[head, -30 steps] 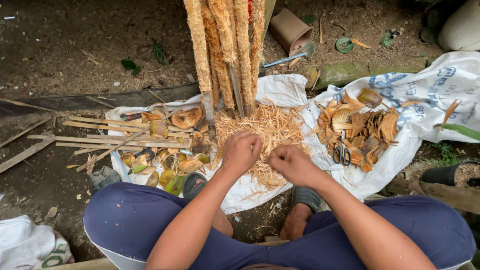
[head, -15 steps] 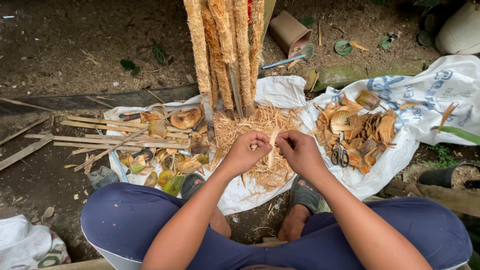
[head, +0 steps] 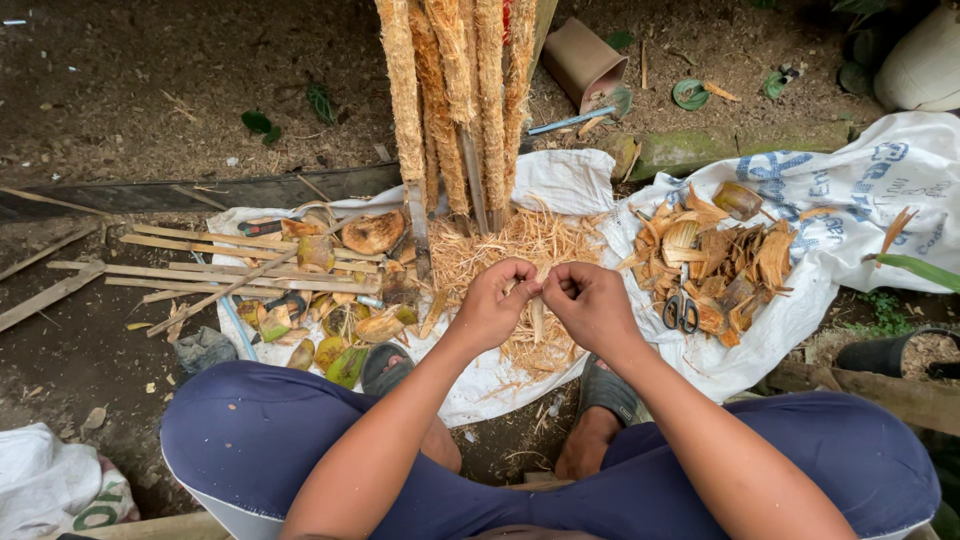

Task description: The person sits on the ground and tears dried plant husks into thin fiber strips by hand, adding the strips to a growing pile on a sack. They pick up pieces of dried husk one at a time, split them lengthwise, and drop the finished strips onto the pile.

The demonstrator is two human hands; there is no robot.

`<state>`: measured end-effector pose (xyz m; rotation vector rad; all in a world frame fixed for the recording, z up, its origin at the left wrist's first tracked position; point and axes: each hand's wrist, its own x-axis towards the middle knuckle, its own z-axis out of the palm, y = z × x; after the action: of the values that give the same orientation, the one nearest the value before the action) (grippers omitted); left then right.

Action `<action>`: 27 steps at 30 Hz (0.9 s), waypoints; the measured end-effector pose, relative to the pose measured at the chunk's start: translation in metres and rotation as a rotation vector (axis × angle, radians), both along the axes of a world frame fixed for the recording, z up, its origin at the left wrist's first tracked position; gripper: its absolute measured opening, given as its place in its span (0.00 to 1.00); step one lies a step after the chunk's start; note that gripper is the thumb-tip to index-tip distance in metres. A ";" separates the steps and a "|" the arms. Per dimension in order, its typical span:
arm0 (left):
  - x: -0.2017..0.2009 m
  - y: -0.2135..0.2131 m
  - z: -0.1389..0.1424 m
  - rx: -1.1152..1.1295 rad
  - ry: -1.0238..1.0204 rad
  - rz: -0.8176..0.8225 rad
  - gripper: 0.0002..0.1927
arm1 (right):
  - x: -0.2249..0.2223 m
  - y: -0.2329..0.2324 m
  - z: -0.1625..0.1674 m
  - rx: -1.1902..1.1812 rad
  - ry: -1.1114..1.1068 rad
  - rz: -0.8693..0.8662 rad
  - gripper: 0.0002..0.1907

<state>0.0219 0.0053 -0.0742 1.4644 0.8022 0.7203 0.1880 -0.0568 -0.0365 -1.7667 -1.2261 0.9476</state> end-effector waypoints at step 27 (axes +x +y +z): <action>-0.023 -0.010 0.032 0.057 -0.275 0.071 0.04 | 0.068 0.050 -0.023 0.026 0.520 -0.558 0.10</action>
<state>-0.0007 -0.0044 -0.0422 1.3559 0.6285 0.9816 0.2562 -0.0071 -0.0597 -1.5730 -0.3834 0.9549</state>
